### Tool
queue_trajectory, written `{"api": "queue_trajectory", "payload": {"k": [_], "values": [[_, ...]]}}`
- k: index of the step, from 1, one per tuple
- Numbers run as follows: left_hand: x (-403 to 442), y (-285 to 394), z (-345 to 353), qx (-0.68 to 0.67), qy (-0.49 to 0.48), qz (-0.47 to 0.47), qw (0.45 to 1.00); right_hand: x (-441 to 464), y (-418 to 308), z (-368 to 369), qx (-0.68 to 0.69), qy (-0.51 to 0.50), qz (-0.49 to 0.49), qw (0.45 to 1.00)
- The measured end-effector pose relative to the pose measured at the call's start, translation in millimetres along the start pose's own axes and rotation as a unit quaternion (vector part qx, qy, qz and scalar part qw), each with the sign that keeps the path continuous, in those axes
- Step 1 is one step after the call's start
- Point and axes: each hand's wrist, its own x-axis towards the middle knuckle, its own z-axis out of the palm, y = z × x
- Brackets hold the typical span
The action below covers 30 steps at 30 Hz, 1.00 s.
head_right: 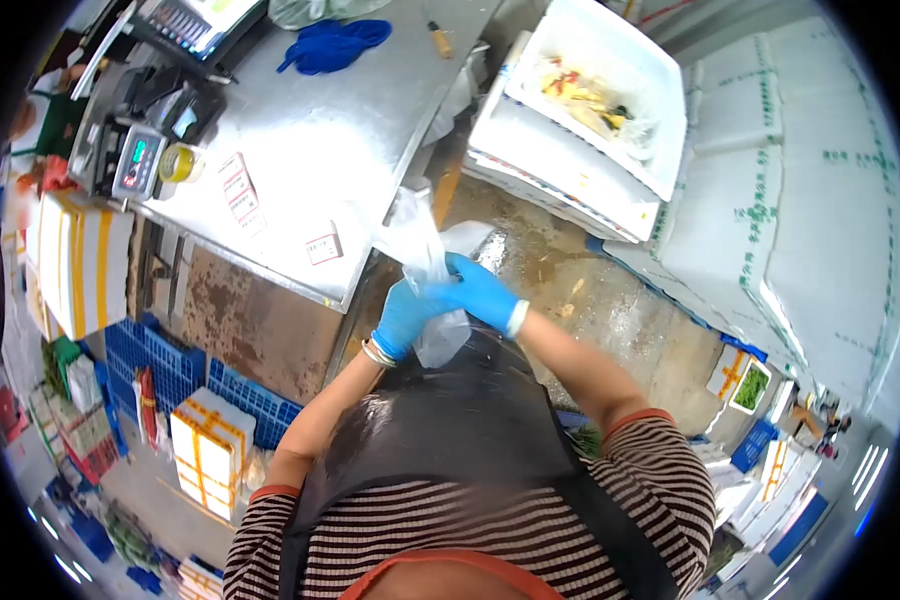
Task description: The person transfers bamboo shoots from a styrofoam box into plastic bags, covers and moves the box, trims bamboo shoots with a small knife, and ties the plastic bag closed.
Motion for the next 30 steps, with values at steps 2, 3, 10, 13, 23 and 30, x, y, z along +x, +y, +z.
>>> {"api": "queue_trajectory", "payload": {"k": [2, 3, 10, 13, 23, 30], "values": [[-2.8, -12.0, -11.0, 0.130, -0.007, 0.037, 0.991, 6.1, 33.3, -21.8, 0.146, 0.059, 0.082, 0.984], [-1.3, -25.4, -23.9, 0.194, -0.006, 0.056, 0.979, 14.8, 60.7, -41.9, 0.219, 0.085, 0.119, 0.965], [10.9, -75.1, -93.2, -0.339, 0.063, -0.163, 0.925, 26.9, -2.7, -99.4, 0.487, 0.321, -0.010, 0.812], [-3.3, 2.4, -80.0, 0.139, 0.180, 0.033, 0.973, 55.8, -7.8, -123.9, 0.380, 0.342, -0.088, 0.855], [129.4, 83.3, -35.0, 0.196, 0.193, 0.022, 0.961, 87.8, -92.9, -195.5, 0.154, -0.014, -0.100, 0.983], [174.9, 198.7, -36.4, -0.203, 0.164, -0.250, 0.932, 187.4, -10.5, -462.2, 0.036, 0.088, 0.008, 0.995]]}}
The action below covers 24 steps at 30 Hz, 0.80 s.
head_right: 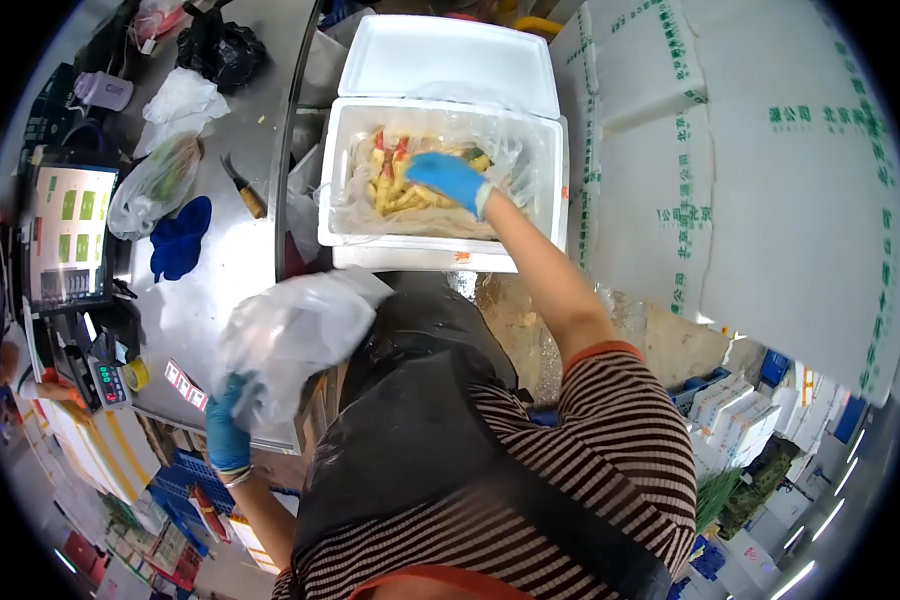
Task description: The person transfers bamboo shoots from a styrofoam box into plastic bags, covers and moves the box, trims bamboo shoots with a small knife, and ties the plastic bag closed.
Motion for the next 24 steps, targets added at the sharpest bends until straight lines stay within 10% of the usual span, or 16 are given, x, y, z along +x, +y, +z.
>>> {"api": "queue_trajectory", "payload": {"k": [6, 9, 10, 16, 24], "values": [[25.7, 10.6, -7.4, -0.132, 0.004, 0.161, 0.978, 106.9, 61.6, 0.6, -0.266, 0.191, 0.099, 0.940], [47.0, 5.4, -3.5, -0.147, 0.017, 0.159, 0.976, 120.4, 51.3, 18.9, -0.197, -0.010, 0.146, 0.969], [53.2, 3.5, 3.2, -0.120, 0.006, 0.157, 0.980, 112.6, 55.4, 33.8, -0.320, 0.050, 0.032, 0.946], [99.3, -16.6, 6.6, -0.005, 0.177, 0.133, 0.975, 94.7, 64.0, 36.2, 0.072, 0.123, 0.091, 0.986], [75.7, 10.8, -9.8, -0.005, 0.200, 0.224, 0.954, -63.5, -110.7, -8.6, 0.027, 0.227, -0.102, 0.968]]}}
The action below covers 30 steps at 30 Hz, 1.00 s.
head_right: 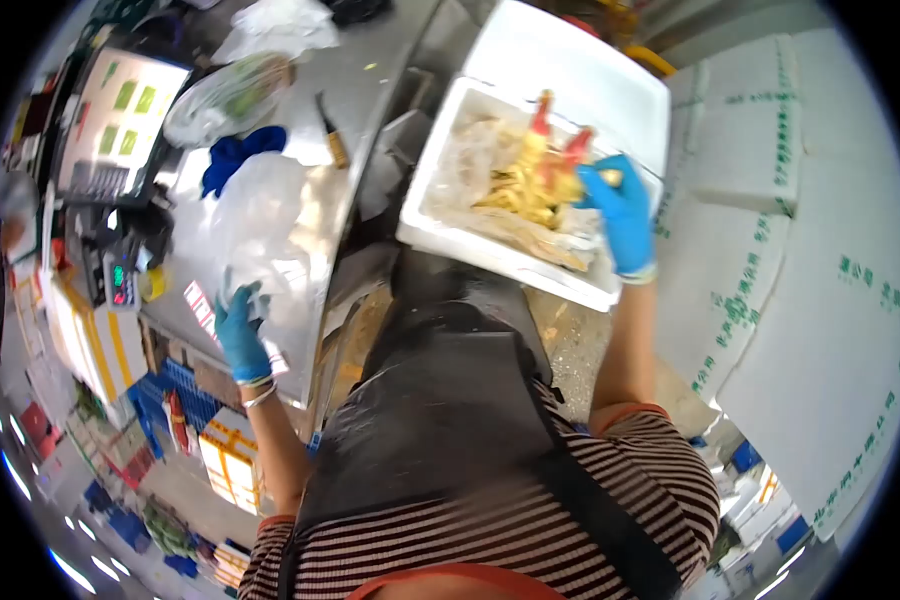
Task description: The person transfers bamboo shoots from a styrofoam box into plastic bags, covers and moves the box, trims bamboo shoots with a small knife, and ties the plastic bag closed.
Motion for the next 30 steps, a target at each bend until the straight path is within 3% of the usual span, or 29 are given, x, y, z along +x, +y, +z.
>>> {"api": "queue_trajectory", "payload": {"k": [1, 4, 6, 7, 9, 10, 13, 15, 16, 19, 20, 21, 22, 23, 25, 27, 28, 30], "values": [[-0.4, 5.0, 2.6, -0.025, 0.022, -0.009, 0.999, -2.3, -16.6, 5.8, 0.014, -0.039, 0.009, 0.999], [-2.8, 12.4, -5.3, -0.002, 0.017, -0.040, 0.999, 3.7, -29.6, 62.7, 0.104, -0.276, 0.050, 0.954], [-2.7, 2.5, -11.3, -0.008, 0.009, -0.035, 0.999, -7.2, -20.2, 139.0, 0.140, -0.394, 0.220, 0.881], [-6.7, 3.0, -12.4, 0.005, 0.009, -0.032, 0.999, -9.6, -7.5, 178.0, 0.139, -0.508, 0.273, 0.805], [-19.2, 4.6, -12.8, 0.036, 0.005, -0.029, 0.999, -24.0, 39.2, 256.6, 0.140, -0.567, 0.343, 0.736], [-23.5, -2.9, -15.3, 0.093, 0.009, -0.009, 0.996, -25.5, 47.4, 288.5, 0.111, -0.562, 0.362, 0.736], [-45.9, -25.4, -22.5, 0.241, 0.004, 0.069, 0.968, -23.7, 113.4, 391.5, 0.243, -0.368, 0.468, 0.766], [-48.1, -34.9, -19.6, 0.272, 0.020, 0.095, 0.957, -24.1, 118.8, 415.0, 0.232, -0.401, 0.367, 0.807], [-42.4, -41.0, -26.2, 0.184, -0.002, 0.051, 0.982, -25.3, 121.0, 417.7, 0.221, -0.417, 0.313, 0.824], [-7.5, -71.5, -48.4, 0.306, 0.021, 0.228, 0.924, -35.3, 71.9, 350.7, 0.160, -0.476, 0.217, 0.837], [-8.8, -59.2, -39.2, 0.377, 0.071, 0.227, 0.895, -33.0, 56.1, 313.0, 0.147, -0.489, 0.175, 0.842], [-12.4, -36.4, -30.4, 0.447, 0.122, 0.222, 0.858, -29.3, 48.1, 276.8, 0.131, -0.466, 0.161, 0.860], [-18.8, -13.1, -12.3, 0.435, 0.149, 0.288, 0.840, -25.1, 48.6, 241.0, 0.136, -0.415, 0.170, 0.883], [-25.2, 10.4, 5.7, 0.426, 0.176, 0.352, 0.814, -15.3, 79.7, 207.0, 0.199, -0.373, 0.110, 0.900], [-40.5, 41.8, 48.3, 0.438, 0.126, 0.395, 0.797, 4.4, 105.7, 125.4, 0.127, -0.173, 0.153, 0.965], [-57.7, 40.1, 102.7, 0.274, -0.073, 0.344, 0.895, 27.7, 152.7, 61.0, 0.108, 0.035, 0.201, 0.973], [-70.1, 49.7, 140.6, 0.109, -0.237, 0.162, 0.952, 34.2, 165.6, 39.0, 0.143, 0.055, 0.207, 0.966], [-59.6, 26.8, 218.5, 0.208, -0.411, 0.225, 0.859, 41.5, 196.6, 27.4, 0.074, 0.057, 0.168, 0.981]]}}
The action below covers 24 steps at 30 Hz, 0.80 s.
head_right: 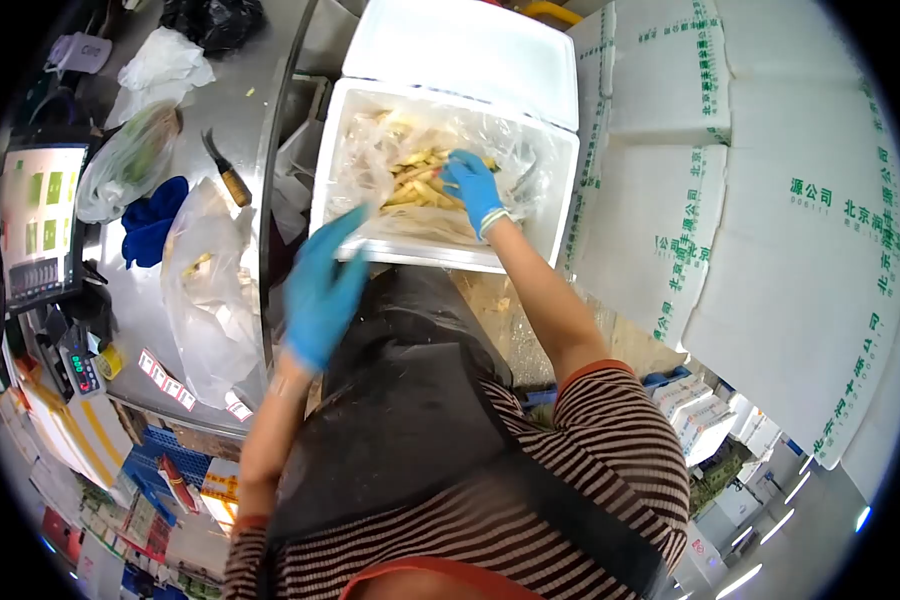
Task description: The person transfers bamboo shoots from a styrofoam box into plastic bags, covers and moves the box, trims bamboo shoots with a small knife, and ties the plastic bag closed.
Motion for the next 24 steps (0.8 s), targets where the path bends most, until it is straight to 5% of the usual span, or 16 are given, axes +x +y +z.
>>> {"api": "queue_trajectory", "payload": {"k": [1, 2, 3, 5, 6, 7, 8, 9, 11, 13, 16, 19, 23, 24], "values": [[31.9, -27.7, 43.2, 0.050, -0.024, 0.133, 0.989, 12.1, 15.1, -8.5, -0.033, 0.005, -0.023, 0.999], [58.9, -40.9, 76.9, 0.134, -0.034, 0.172, 0.975, 31.0, 40.5, -20.7, -0.301, 0.003, -0.254, 0.919], [82.0, -55.4, 105.2, 0.214, -0.045, 0.213, 0.952, 31.9, 42.1, -34.4, -0.405, -0.004, -0.234, 0.884], [106.8, -129.0, 132.2, 0.251, -0.161, 0.142, 0.944, 18.7, 24.1, -70.5, -0.597, -0.028, -0.178, 0.782], [111.3, -130.8, 119.1, 0.328, -0.301, 0.053, 0.894, 5.0, -3.3, -91.6, -0.557, -0.075, -0.067, 0.824], [118.2, -131.8, 101.7, 0.395, -0.429, -0.037, 0.812, -2.0, -9.8, -118.4, -0.630, -0.045, -0.079, 0.771], [107.6, -154.7, 80.9, 0.387, -0.416, 0.058, 0.821, -19.1, -45.0, -127.1, -0.697, -0.040, 0.008, 0.715], [88.1, -170.9, 62.1, 0.374, -0.402, 0.155, 0.821, -31.8, -56.1, -146.1, -0.690, -0.042, -0.003, 0.723], [54.7, -117.3, 19.5, 0.352, -0.394, 0.190, 0.827, -62.5, -81.2, -146.9, -0.730, -0.084, 0.047, 0.676], [19.0, -80.8, 9.1, 0.454, -0.423, 0.108, 0.777, -86.5, -77.1, -148.3, -0.740, -0.098, 0.009, 0.666], [-20.2, -104.6, 5.1, 0.459, -0.420, -0.013, 0.783, -117.3, -63.0, -158.5, -0.717, -0.051, -0.012, 0.695], [-47.1, -183.4, 10.5, 0.182, -0.233, -0.048, 0.954, -148.5, -13.9, -178.8, -0.730, 0.014, -0.029, 0.683], [-23.4, -198.5, 19.4, -0.124, -0.105, -0.284, 0.945, -170.5, 75.0, -231.6, -0.714, 0.022, -0.061, 0.697], [-15.9, -206.2, 15.8, -0.235, -0.088, -0.352, 0.902, -171.8, 97.5, -245.4, -0.630, 0.037, -0.003, 0.776]]}}
